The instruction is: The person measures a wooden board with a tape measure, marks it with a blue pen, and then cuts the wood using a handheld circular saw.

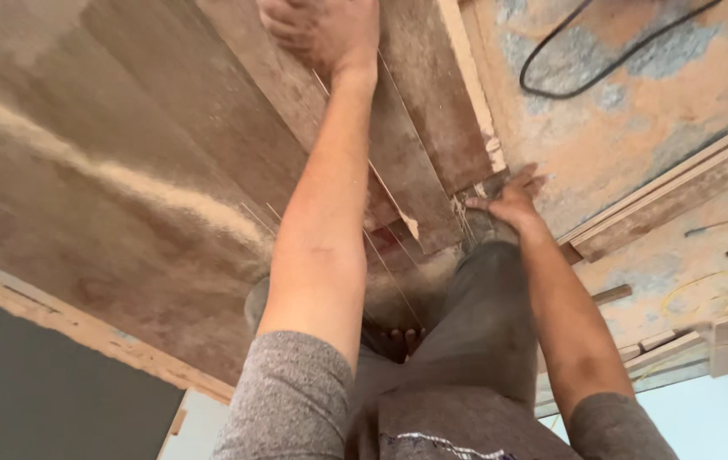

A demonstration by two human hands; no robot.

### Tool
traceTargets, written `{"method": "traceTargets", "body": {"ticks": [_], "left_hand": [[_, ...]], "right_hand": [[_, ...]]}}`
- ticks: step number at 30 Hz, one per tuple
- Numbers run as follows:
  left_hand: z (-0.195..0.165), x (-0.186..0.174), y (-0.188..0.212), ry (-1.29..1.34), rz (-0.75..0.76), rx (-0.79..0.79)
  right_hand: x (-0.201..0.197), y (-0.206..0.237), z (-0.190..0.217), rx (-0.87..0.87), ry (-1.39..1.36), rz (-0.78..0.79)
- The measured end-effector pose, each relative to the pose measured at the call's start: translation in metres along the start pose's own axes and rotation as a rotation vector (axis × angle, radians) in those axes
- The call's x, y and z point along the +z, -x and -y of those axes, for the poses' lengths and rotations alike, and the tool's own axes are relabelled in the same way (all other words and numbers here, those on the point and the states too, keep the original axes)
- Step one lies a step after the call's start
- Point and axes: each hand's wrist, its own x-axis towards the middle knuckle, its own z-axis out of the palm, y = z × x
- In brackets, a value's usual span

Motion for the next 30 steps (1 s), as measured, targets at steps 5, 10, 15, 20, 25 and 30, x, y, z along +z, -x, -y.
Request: {"method": "traceTargets", "body": {"ticks": [5,10,15,20,25,30], "left_hand": [[-0.013,-0.007,-0.004,-0.025,-0.067,0.077],[-0.024,-0.011,-0.013,-0.064,0.023,0.060],[-0.030,-0.009,-0.013,-0.094,0.008,0.097],[-0.033,-0.001,-0.022,-0.154,0.072,0.084],[-0.034,0.004,-0.021,-0.172,0.077,0.109],[-0.035,0.002,-0.012,-0.200,0.137,0.070]], "right_hand": [[-0.021,0.015,0.028,-0.042,-0.020,-0.005],[-0.036,0.014,0.035,0.020,-0.071,0.038],[-0.051,0.011,0.050,0.070,-0.044,0.030],[-0.064,0.000,0.072,0.105,-0.138,0.022],[-0.073,-0.012,0.075,-0.115,0.291,0.004],[-0.077,-0.012,0.067,0.120,0.043,0.090]]}}
